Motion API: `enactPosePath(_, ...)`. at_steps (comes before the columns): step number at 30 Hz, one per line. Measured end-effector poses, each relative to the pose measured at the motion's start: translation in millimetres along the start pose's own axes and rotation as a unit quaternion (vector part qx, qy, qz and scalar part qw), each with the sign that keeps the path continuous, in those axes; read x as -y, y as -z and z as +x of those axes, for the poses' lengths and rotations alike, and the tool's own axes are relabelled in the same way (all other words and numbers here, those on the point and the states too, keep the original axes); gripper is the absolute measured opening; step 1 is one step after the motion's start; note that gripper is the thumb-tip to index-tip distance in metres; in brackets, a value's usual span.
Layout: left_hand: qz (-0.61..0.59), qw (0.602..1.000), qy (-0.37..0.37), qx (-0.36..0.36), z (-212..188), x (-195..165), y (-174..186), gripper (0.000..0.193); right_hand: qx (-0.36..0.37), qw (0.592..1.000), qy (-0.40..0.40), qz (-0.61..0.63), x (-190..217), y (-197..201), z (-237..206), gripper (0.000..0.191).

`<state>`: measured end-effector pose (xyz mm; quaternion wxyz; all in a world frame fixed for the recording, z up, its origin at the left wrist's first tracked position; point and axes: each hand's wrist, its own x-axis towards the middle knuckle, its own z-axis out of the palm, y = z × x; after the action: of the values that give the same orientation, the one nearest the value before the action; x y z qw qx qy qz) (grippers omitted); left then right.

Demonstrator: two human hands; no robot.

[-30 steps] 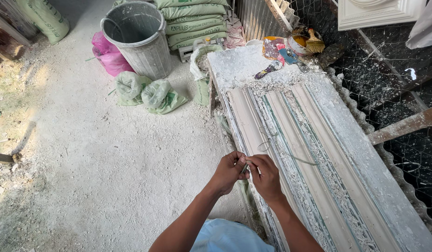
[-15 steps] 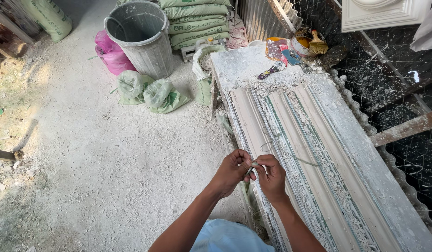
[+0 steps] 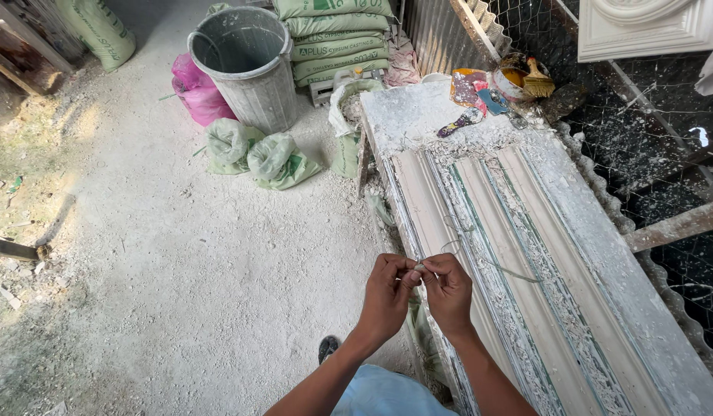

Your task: The person stands at a table with long decorative plaster moldings and spends most of the episode bending and twisting a thin wire strip between both hands, forming it into a looped shape. At the end they pick up a trowel and spread plaster compound onto the surface of a molding.

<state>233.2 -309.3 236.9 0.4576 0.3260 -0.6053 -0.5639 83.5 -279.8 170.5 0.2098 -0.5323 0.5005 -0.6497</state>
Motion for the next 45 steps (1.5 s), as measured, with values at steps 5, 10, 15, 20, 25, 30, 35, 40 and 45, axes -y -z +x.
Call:
enactPosePath(5, 0.045, 0.999, -0.027, 0.003, 3, -3, 14, 0.013, 0.023, 0.988, -0.141, 0.052, 6, -3, 6, 0.008)
enactPosePath(10, 0.084, 0.996, -0.003, 0.033, 2, 0, 20, 0.014, 0.112, 0.969, -0.22, 0.018, 7, 5, 14, 0.015)
enactPosePath(15, 0.058, 0.997, 0.017, 0.056, 2, 5, 20, 0.016, 0.126, 0.96, -0.246, 0.05, -1, 11, 9, 0.017)
enactPosePath(20, 0.038, 0.993, 0.002, 0.109, 5, 9, 23, 0.017, 0.119, 0.958, -0.245, 0.091, -25, 18, 6, 0.013)
enactPosePath(25, -0.079, 0.978, 0.064, 0.182, 12, 15, 28, 0.022, 0.118, 0.923, -0.267, 0.252, -38, 26, 8, 0.011)
enactPosePath(30, -0.219, 0.957, 0.132, 0.141, 9, 39, 21, 0.023, 0.085, 0.959, -0.225, 0.151, -19, 16, 5, 0.012)
enactPosePath(35, -0.262, 0.954, 0.136, 0.057, 11, 65, 14, 0.017, 0.104, 0.983, -0.148, 0.027, 10, 1, 4, 0.022)
enactPosePath(40, -0.162, 0.979, 0.118, 0.033, 12, 66, 17, 0.015, 0.067, 0.99, -0.127, -0.016, 9, -6, 3, 0.018)
enactPosePath(45, -0.099, 0.99, 0.099, 0.024, 9, 56, 18, 0.016, 0.054, 0.989, -0.134, -0.027, -4, -5, -1, 0.013)
